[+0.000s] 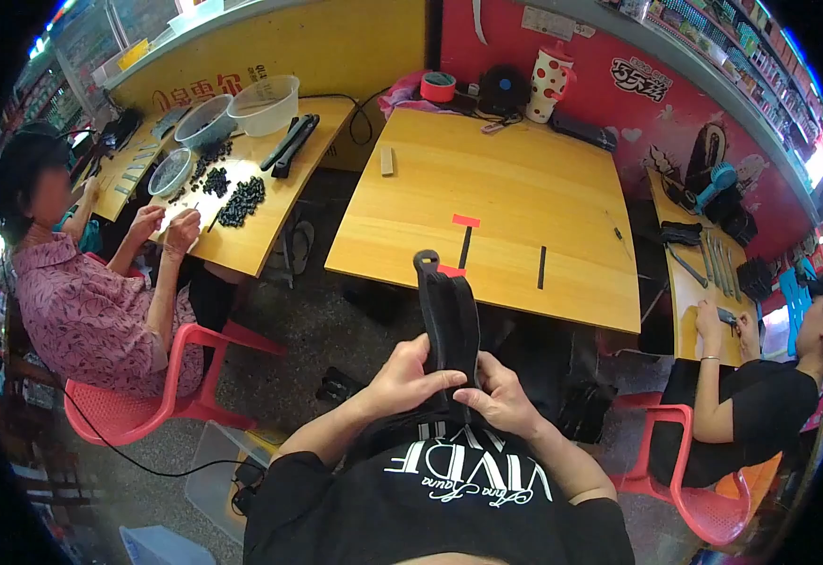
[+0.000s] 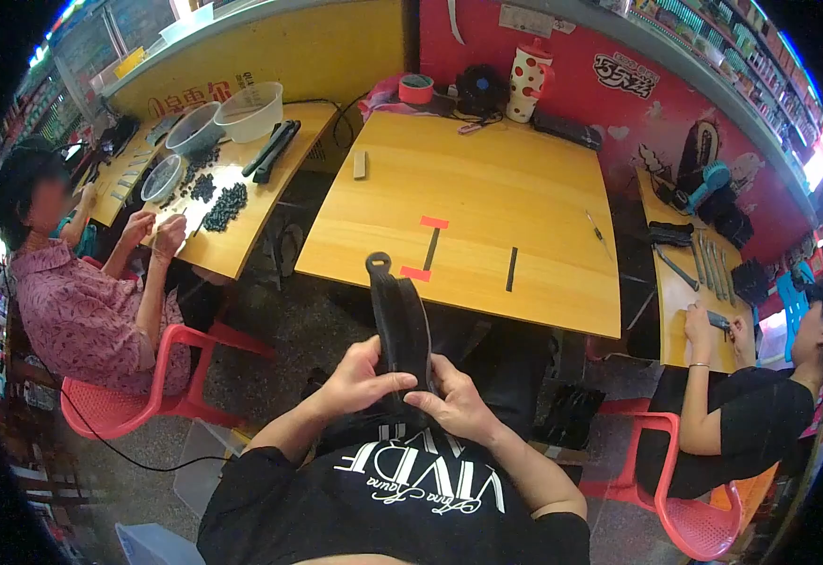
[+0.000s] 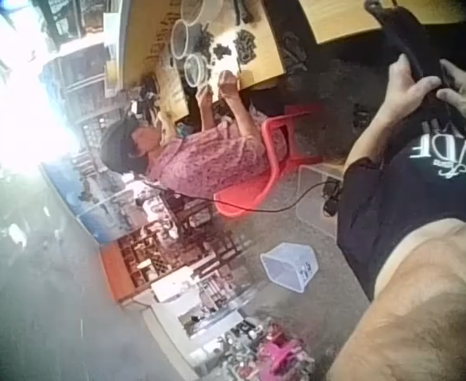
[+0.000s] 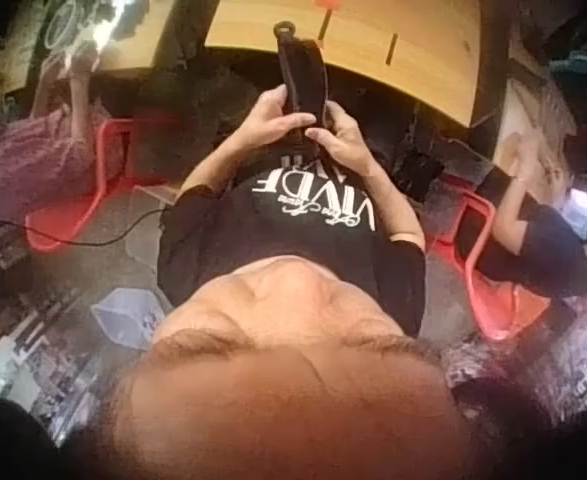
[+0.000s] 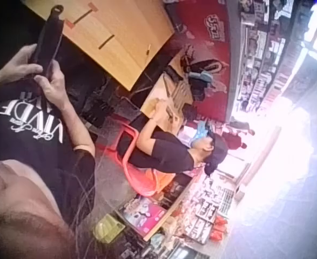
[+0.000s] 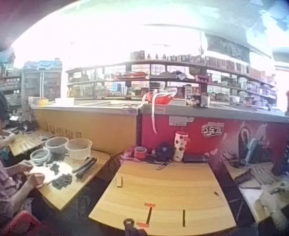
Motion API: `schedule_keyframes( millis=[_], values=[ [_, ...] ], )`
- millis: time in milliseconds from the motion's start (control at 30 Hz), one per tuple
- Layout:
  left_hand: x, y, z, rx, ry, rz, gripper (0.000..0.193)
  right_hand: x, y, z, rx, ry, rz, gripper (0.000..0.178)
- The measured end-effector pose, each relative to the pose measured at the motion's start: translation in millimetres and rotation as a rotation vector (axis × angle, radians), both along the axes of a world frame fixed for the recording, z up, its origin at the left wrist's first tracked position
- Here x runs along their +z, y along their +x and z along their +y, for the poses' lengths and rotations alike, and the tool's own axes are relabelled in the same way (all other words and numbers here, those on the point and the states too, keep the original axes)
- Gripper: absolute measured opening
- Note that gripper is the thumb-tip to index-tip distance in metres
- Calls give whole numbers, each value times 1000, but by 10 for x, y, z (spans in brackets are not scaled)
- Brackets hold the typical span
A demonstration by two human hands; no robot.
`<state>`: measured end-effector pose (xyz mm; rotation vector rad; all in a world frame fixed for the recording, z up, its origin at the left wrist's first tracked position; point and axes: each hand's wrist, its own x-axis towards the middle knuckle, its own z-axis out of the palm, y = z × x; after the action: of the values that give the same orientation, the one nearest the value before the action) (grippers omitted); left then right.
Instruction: Assembling and attaching small buckles or components to black fabric straps at a workbench.
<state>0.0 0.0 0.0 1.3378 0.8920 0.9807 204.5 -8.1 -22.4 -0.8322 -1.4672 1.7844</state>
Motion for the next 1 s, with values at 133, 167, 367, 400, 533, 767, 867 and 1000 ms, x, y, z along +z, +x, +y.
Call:
schedule_keyframes(
  millis=[133, 167, 367, 400, 533, 767, 867, 1000],
  values=[
    [159, -17, -72, -137, 56, 289, 35, 24, 87, -92, 74, -53, -7, 42],
    [172, -24, -102, -179, 63, 308, 34, 68, 96, -133, 111, -62, -28, 41],
    [264, 47, -45, -46, 230, 379, 34, 329, 237, -3, 69, 212, -217, 54],
    [265, 36, -6, 13, 316, 474, 34, 345, 237, 66, -26, 214, -160, 58],
    [198, 150, 33, -225, 458, 711, 34, 491, 176, 290, -300, 512, -93, 50],
    [220, 198, 432, 41, 380, 135, 46, 437, 137, 306, -353, 669, -326, 39],
    [134, 404, 498, -112, 93, -27, 25, 475, 79, 338, -332, 782, -371, 36],
    [7, 498, 473, 200, -34, -149, 30, 389, 61, 288, -336, 948, -365, 30]
  ],
)
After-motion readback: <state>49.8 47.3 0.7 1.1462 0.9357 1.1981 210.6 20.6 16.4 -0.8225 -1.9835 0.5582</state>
